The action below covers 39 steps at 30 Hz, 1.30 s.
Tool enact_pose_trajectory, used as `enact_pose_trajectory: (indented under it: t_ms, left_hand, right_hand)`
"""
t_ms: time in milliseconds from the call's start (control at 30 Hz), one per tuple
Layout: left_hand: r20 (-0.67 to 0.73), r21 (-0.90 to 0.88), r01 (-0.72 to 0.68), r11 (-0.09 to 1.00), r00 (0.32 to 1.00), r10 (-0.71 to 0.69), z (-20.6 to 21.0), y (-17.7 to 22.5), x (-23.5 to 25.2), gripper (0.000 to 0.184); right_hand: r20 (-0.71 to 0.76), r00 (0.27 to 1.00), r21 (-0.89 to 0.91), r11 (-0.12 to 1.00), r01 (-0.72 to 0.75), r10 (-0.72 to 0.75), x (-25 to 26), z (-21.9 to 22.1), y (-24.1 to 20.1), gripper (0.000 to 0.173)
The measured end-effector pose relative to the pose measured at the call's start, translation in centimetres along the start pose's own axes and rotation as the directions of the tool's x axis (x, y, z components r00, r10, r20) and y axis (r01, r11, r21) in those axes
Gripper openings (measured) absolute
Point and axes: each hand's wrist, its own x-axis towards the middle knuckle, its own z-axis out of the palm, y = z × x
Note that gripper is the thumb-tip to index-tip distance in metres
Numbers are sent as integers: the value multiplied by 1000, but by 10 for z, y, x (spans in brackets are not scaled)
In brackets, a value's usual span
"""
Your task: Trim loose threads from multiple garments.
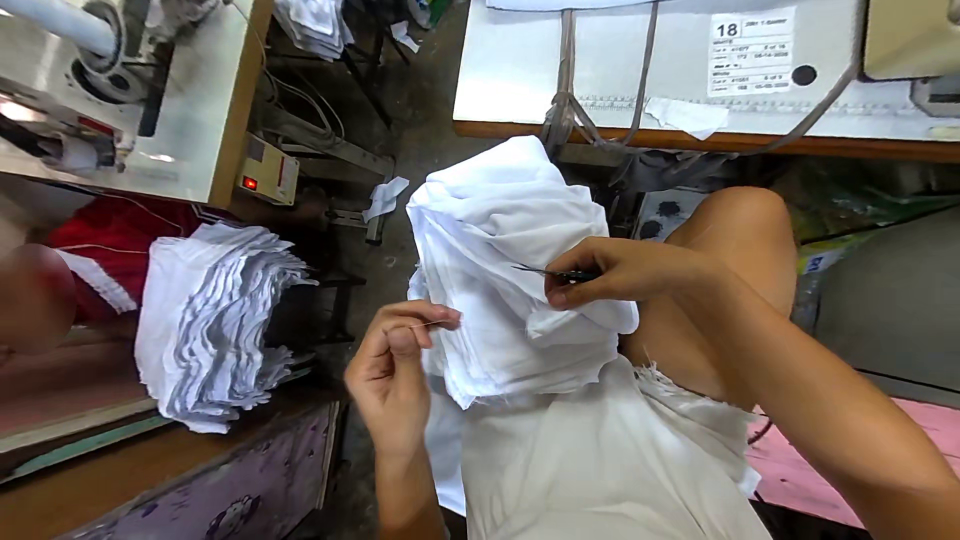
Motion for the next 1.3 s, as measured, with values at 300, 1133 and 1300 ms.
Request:
enact_pose_trajectory:
  t_ms: [300, 1133, 1300]
  left_hand:
    - [-249, 855, 254, 452, 966, -71, -91, -15, -11, 39]
    - [44, 205, 32, 978, 998, -41, 42, -6, -33, 27]
    - [-314, 421, 82, 903, 948, 61, -20, -18, -12, 6]
  right_hand:
    - [-41, 999, 62, 998, 24, -22, -3, 0, 6, 14]
    - [-60, 996, 157, 986, -61, 72, -3, 14, 8, 20]
    - [-65, 996, 155, 987, -47, 58, -6, 13, 7, 19]
